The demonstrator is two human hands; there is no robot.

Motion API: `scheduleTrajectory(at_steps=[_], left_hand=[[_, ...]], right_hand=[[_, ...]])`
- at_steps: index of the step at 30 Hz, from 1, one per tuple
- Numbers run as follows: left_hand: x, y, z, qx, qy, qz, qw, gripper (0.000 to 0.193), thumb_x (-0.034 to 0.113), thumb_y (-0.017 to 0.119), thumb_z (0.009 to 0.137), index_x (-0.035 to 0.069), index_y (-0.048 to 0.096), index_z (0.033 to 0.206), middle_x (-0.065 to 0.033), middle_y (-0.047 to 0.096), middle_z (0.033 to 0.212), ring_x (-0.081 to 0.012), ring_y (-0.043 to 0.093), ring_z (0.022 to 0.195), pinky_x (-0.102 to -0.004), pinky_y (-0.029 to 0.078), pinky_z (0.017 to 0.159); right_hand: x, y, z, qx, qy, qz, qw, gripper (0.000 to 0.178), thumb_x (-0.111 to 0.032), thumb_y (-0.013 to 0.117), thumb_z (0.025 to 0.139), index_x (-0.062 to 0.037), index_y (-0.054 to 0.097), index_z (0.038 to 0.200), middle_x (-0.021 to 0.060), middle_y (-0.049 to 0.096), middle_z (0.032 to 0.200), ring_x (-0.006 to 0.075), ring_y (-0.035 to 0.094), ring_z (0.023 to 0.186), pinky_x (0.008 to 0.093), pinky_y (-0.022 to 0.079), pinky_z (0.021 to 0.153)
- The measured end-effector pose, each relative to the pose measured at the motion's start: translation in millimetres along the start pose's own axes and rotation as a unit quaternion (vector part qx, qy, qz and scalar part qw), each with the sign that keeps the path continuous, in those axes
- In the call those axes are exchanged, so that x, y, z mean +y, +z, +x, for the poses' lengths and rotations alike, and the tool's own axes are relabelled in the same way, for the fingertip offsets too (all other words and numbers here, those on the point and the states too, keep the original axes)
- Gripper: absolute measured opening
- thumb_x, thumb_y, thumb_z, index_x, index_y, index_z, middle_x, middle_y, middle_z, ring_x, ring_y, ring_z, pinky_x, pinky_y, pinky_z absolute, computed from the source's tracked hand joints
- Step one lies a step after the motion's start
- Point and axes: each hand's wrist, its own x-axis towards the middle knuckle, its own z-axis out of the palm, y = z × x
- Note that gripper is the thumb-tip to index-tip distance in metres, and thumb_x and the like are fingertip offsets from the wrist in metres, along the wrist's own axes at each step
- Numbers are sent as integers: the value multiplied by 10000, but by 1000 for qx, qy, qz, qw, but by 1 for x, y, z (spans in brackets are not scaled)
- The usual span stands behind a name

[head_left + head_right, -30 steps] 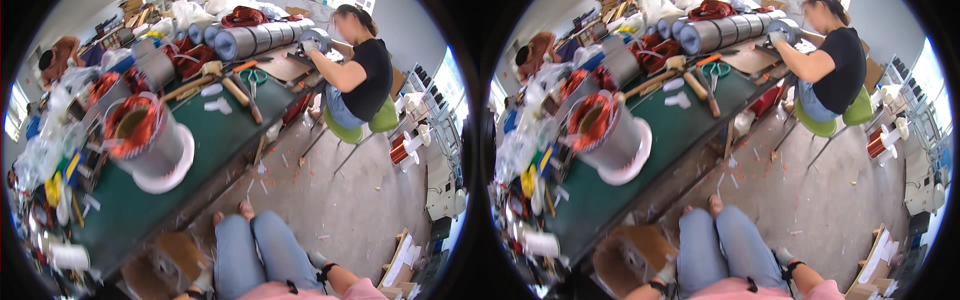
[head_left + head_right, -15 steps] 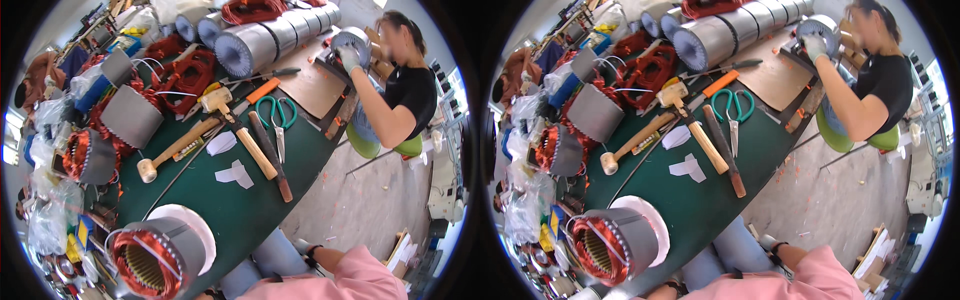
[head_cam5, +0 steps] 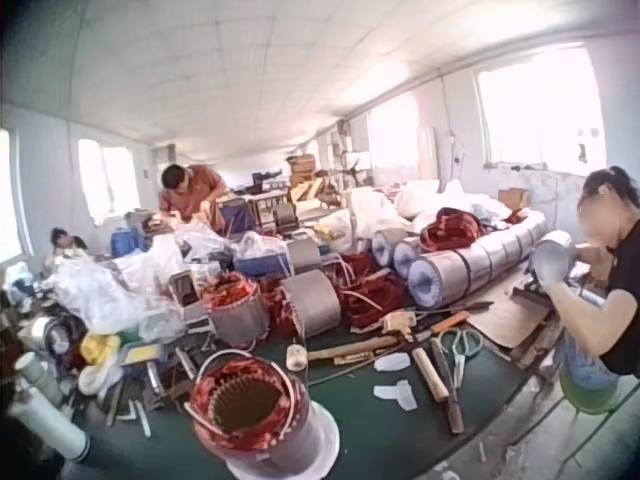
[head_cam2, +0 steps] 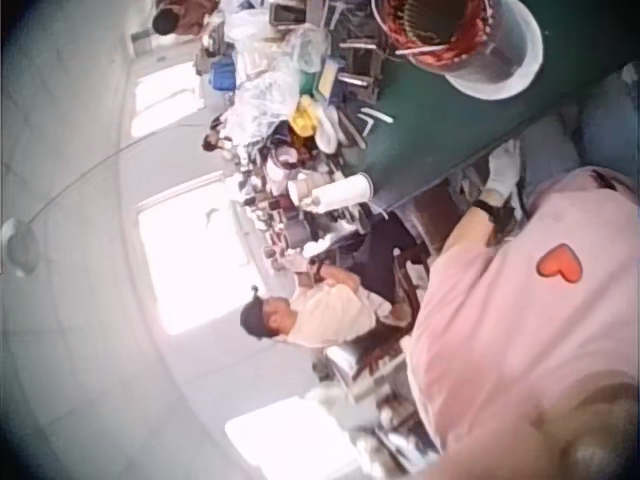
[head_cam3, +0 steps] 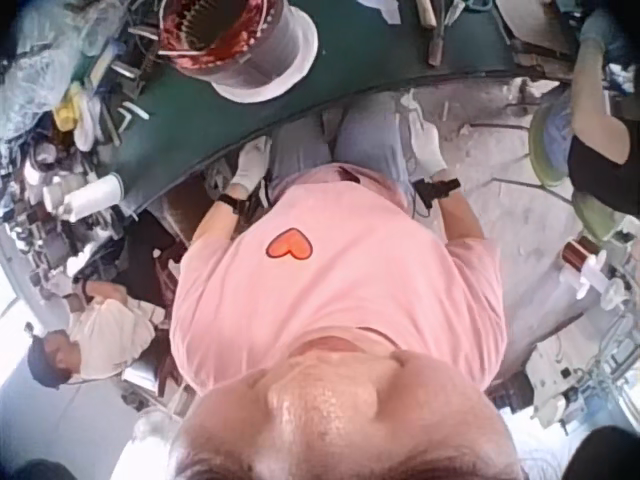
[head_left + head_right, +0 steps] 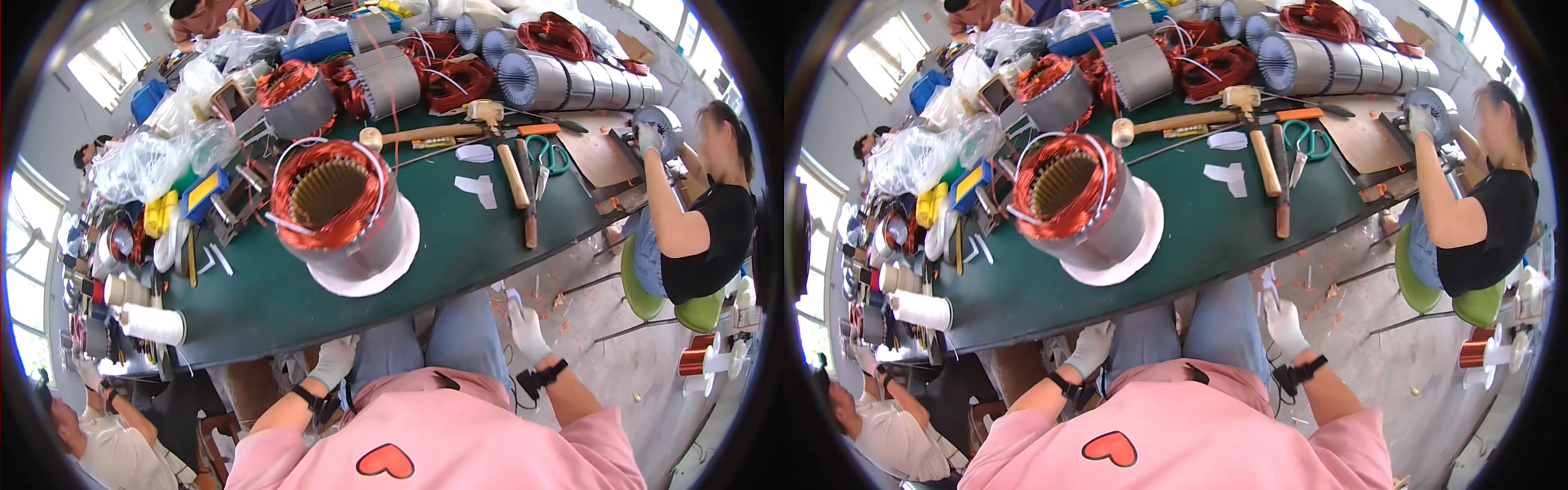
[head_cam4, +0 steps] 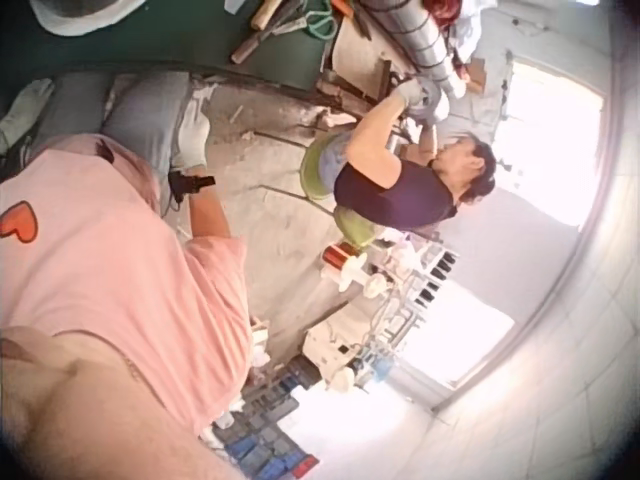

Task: Assembling a motor stator by inserting insulation strips into the coil slots and tapping components with a mallet.

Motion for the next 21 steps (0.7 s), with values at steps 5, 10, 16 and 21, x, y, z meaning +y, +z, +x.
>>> scheduleTrajectory(at_steps=[5, 10, 16, 21], left_hand=[[40, -67, -78, 151, 102, -97, 979, 176, 265, 582, 1006, 101, 646, 1022, -179, 710, 852, -416, 699, 824, -532, 548, 742], [82, -154, -99, 144, 272, -246, 919, 198, 144, 616, 954, 88, 669, 1137, -101, 734, 811, -308, 733, 752, -383, 581, 692], [104, -265, -67, 244, 488, -172, 820, 469, 81, 741, 790, 35, 643, 1246, -22, 672, 743, -260, 667, 626, -386, 535, 602], [112, -343, -46, 366, 571, -55, 733, 436, 165, 739, 794, 34, 639, 1198, -91, 679, 1000, -300, 674, 831, -471, 545, 757]], right_hand=[[-85, -4, -86, -26, -275, 45, 960, 432, -310, 453, 1117, 21, 683, 963, 45, 511, 690, 128, 444, 634, 320, 417, 616], [-218, 8, -86, -173, -265, 113, 942, 407, -122, 414, 1068, -3, 564, 1427, 2, 511, 746, 93, 486, 606, 268, 449, 608], [-312, 32, -64, -200, -312, 272, 888, 524, -434, 514, 1091, 4, 607, 1362, -39, 493, 723, 51, 451, 581, 212, 369, 545], [-326, 18, -45, -156, -283, 193, 927, 793, -586, 254, 1087, 38, 740, 1143, -4, 528, 679, 97, 455, 644, 272, 355, 631]])
